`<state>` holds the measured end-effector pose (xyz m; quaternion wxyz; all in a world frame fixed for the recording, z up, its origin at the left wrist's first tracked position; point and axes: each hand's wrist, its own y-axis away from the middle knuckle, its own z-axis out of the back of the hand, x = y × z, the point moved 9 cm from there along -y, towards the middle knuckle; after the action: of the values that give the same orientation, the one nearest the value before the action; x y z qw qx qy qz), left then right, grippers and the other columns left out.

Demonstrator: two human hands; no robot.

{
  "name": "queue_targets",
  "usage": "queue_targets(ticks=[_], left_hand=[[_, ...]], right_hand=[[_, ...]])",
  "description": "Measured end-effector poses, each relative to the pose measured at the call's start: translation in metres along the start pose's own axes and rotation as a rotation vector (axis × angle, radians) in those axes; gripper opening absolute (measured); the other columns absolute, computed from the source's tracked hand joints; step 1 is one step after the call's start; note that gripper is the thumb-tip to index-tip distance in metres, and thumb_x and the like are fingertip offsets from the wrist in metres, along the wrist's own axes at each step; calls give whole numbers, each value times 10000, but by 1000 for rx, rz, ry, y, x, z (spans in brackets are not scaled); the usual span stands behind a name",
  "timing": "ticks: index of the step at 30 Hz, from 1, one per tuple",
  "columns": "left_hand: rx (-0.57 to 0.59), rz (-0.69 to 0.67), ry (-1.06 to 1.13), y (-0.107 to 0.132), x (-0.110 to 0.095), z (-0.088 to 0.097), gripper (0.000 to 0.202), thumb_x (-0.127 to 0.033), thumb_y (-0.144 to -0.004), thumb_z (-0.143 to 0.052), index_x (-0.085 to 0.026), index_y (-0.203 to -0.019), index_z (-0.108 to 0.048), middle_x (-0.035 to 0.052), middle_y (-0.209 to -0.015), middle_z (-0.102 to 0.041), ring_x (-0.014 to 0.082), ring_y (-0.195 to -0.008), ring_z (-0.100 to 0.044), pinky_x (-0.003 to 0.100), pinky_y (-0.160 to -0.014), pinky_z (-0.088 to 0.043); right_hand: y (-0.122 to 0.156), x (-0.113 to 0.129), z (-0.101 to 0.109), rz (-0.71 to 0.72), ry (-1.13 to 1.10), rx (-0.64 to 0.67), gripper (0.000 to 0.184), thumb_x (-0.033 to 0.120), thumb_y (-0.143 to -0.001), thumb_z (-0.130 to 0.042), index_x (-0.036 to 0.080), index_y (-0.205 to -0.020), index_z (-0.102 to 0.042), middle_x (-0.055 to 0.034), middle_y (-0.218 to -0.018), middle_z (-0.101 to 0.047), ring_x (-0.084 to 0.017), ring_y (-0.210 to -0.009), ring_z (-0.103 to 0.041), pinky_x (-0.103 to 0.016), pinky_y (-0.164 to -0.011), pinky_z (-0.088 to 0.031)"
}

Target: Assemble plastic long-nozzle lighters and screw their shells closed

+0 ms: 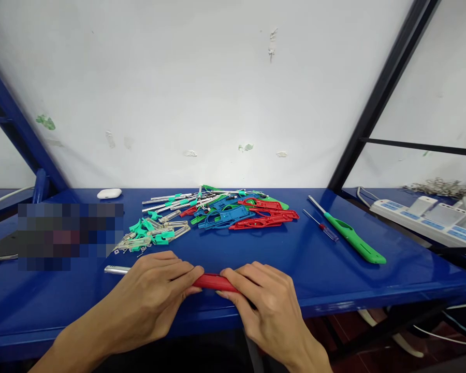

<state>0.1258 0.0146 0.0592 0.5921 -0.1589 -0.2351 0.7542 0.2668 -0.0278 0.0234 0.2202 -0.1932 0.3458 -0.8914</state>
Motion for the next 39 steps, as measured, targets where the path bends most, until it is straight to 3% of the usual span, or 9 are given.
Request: queue_targets(ticks=[4,10,14,16,19,23,31,36,39], left_hand=[[-47,-26,-41,0,1,10,228,-98,-1057,-475,-142,-1020,-695,44,-801,-734,224,-626,-659,383,-611,-485],[-169,-112,-176,3,5,33,308,-18,-1042,-468,-139,-1249,-660,45,-915,-741,201,-723,-661,370,-698,-507],[-128,-65,-210,2,5,23,361,-34,-1069,-457,-105,-1404,-572,55,-973,-743,219,-804,-676,416,-814,-519],[-74,0,-186,-1,5,14,327,-130,-1108,-456,-81,-1415,-561,65,-975,-745,241,-822,-678,453,-851,-517],[1,64,-79,-4,5,2,252,-240,-1131,-463,-129,-1193,-680,54,-924,-741,247,-791,-664,451,-823,-510],[-16,66,6,-6,8,4,317,-200,-1134,-430,-164,-964,-696,33,-840,-720,220,-708,-623,410,-750,-463],[-82,60,40,-3,13,19,303,-156,-1131,-444,-186,-972,-699,-16,-785,-723,169,-634,-600,402,-821,-407],[-86,53,34,-5,12,16,313,-147,-1129,-445,-186,-939,-691,-17,-800,-750,162,-627,-613,409,-836,-413],[-57,50,46,-3,11,18,271,-187,-1136,-470,-197,-993,-700,-9,-907,-785,177,-746,-687,413,-881,-418]], right_hand=[[-4,-1,3,-63,-45,-18,239,274,-1026,-705,262,-1265,-715,-18,-1002,-802,-195,-819,-736,-353,-815,-568],[-2,-22,7,-321,-165,32,409,467,-1024,-680,342,-1414,-680,-17,-1283,-792,-239,-1121,-762,-348,-987,-580],[-3,-28,8,-407,-269,-2,186,432,-994,-730,327,-1134,-794,15,-985,-796,-183,-863,-758,-263,-779,-584],[-5,-28,11,-399,-295,-42,98,387,-959,-782,320,-1031,-792,30,-913,-755,-160,-794,-723,-247,-735,-560],[-6,-25,15,-365,-292,-77,93,326,-937,-812,324,-1025,-781,33,-939,-745,-154,-824,-721,-237,-752,-553],[-7,-21,16,-340,-326,-42,78,322,-965,-773,312,-1042,-772,32,-995,-797,-164,-871,-759,-230,-804,-583],[-1,-23,21,-325,-357,-83,285,305,-906,-844,399,-1174,-826,77,-1038,-862,-182,-839,-831,-212,-784,-645],[-2,-20,20,-283,-367,-72,275,249,-936,-803,367,-1183,-832,46,-1134,-846,-225,-978,-835,-263,-904,-658],[-4,-19,24,-272,-370,-101,251,248,-942,-792,356,-1164,-837,39,-1133,-848,-221,-996,-832,-266,-913,-659]])
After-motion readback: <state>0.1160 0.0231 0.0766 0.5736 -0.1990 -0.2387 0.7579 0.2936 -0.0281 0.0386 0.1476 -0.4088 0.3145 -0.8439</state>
